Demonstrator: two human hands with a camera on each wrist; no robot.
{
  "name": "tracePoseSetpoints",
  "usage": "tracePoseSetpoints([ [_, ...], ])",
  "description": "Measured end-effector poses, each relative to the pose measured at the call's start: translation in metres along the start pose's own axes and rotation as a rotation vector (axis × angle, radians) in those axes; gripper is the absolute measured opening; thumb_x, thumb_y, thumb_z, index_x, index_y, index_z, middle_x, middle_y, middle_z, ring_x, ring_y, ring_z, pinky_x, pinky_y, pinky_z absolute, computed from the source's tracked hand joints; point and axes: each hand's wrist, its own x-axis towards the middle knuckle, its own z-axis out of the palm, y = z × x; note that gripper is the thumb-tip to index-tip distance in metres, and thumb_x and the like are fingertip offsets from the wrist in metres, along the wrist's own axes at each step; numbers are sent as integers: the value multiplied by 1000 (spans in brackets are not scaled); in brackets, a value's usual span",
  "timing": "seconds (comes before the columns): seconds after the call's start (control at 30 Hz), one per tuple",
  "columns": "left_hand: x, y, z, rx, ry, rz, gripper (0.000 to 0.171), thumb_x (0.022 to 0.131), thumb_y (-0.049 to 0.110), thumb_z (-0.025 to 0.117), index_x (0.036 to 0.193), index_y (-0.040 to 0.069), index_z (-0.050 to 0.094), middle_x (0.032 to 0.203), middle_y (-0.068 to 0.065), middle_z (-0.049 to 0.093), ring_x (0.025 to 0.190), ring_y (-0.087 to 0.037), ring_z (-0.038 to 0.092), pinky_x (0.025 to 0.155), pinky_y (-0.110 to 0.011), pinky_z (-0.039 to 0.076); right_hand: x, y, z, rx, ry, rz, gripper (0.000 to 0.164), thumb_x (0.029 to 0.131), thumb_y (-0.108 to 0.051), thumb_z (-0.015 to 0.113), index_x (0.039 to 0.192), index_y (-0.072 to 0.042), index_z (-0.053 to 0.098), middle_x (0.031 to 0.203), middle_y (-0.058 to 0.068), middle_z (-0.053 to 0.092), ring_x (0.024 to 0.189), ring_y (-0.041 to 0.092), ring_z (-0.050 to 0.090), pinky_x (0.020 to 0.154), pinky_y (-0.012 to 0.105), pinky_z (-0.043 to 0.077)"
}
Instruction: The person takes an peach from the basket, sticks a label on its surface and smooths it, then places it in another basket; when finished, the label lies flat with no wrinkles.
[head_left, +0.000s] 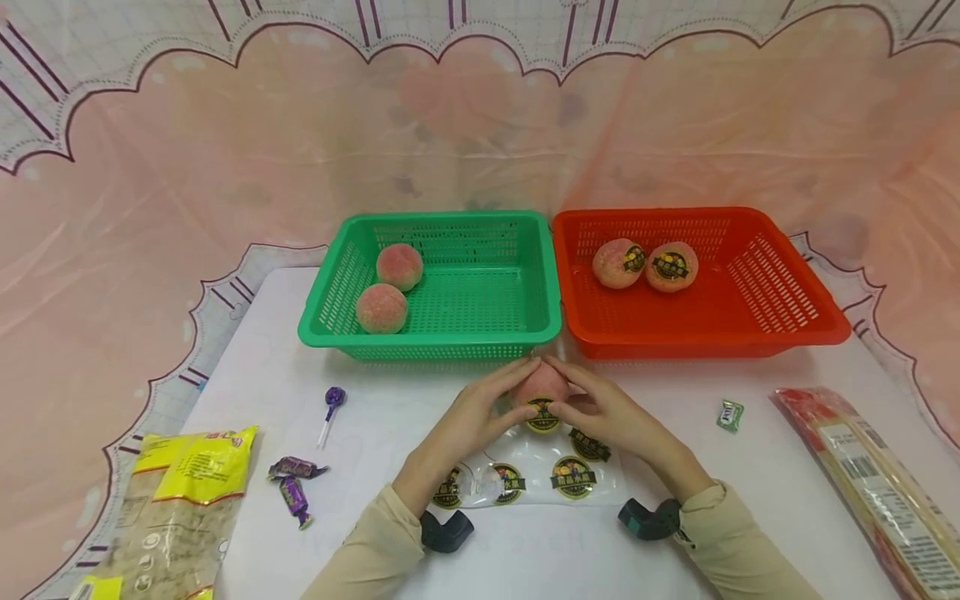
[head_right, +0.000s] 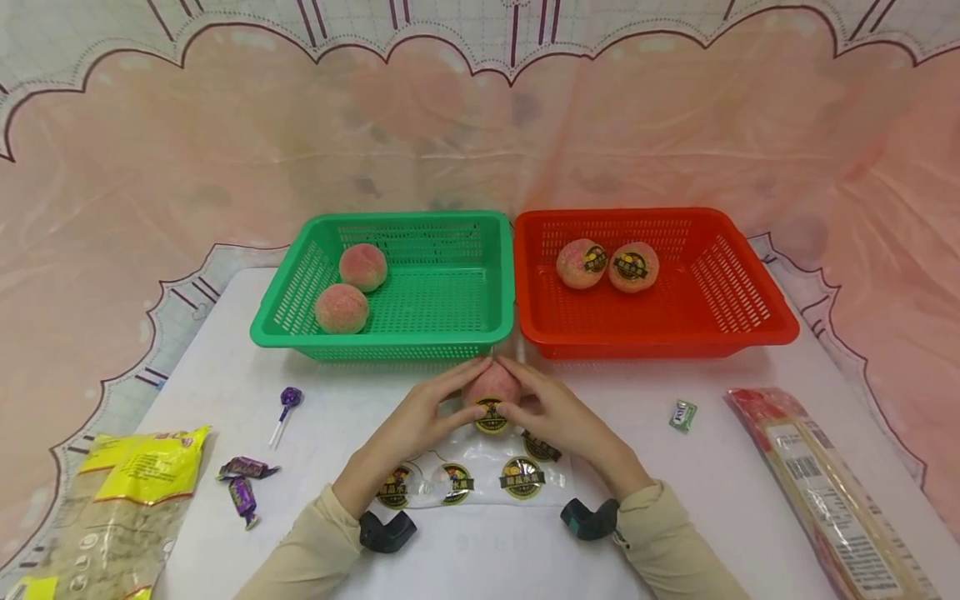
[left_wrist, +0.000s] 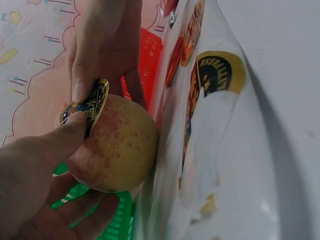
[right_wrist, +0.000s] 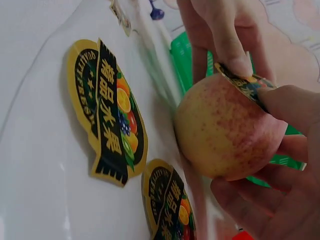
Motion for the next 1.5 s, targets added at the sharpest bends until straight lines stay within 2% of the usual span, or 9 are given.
tracePoseSetpoints([
  [0.2,1,-1,-2,6,-26,7,64,81,33,61,137,26,31,143,0,32,129,-14,33,104,-33,33,0,1,-2,-10,-2,-36,67,83,-31,61,139,-23,26,143,-1,29,112,22,51,87,31,48],
  [0.47,1,-3,-3,8,-27,3,69,78,33,64,138,28,29,143,0,31,130,-15,33,104,-34,33,1,0,-2,-234,39,-79,71,81,-34,63,140,-18,26,144,2,30,126,22,38,99,45,36],
  [0.7,2,-1,3,7,16,9,73,74,26,71,137,22,33,141,0,36,128,-15,36,103,-33,34,0,-1,1,-294,72,-100,73,78,-26,67,139,-12,28,141,6,35,116,19,48,94,41,42],
  [0.87,0,3,7,59,43,-13,78,72,27,73,137,24,31,141,1,36,127,-16,38,101,-33,37,-1,-3,2,-325,89,-103,74,78,-25,68,138,-11,29,140,7,35,119,21,46,96,43,40],
  [1.1,-1,9,16,169,107,-63,81,69,33,75,136,24,32,136,5,41,120,-13,45,94,-32,43,-3,-5,9,-414,109,-100,79,78,-41,64,141,-17,22,141,6,34,122,22,43,97,44,39],
  [1.2,-1,10,17,195,145,-81,78,67,31,76,134,25,35,132,6,45,117,-12,48,91,-31,45,-3,-6,12,-442,133,-93,82,77,-48,61,141,-22,18,141,6,34,120,24,45,96,45,39],
  [1.3,-1,10,17,198,169,-84,77,65,31,78,130,26,38,128,7,49,114,-11,50,90,-29,46,-2,-6,13,-460,161,-99,80,77,-49,61,141,-23,21,139,4,38,118,23,47,95,45,40],
  [1.4,-1,8,12,172,155,-58,75,64,32,78,129,26,41,127,9,50,112,-9,51,90,-28,45,-2,-3,12,-432,181,-116,76,76,-45,64,139,-22,28,136,2,42,114,19,50,92,42,43],
  [1.5,-2,4,3,123,90,-28,73,65,34,76,129,26,43,128,11,50,114,-8,50,93,-27,43,-3,-1,10,-385,183,-136,73,74,-42,67,136,-22,34,133,-2,45,111,14,52,90,38,45],
])
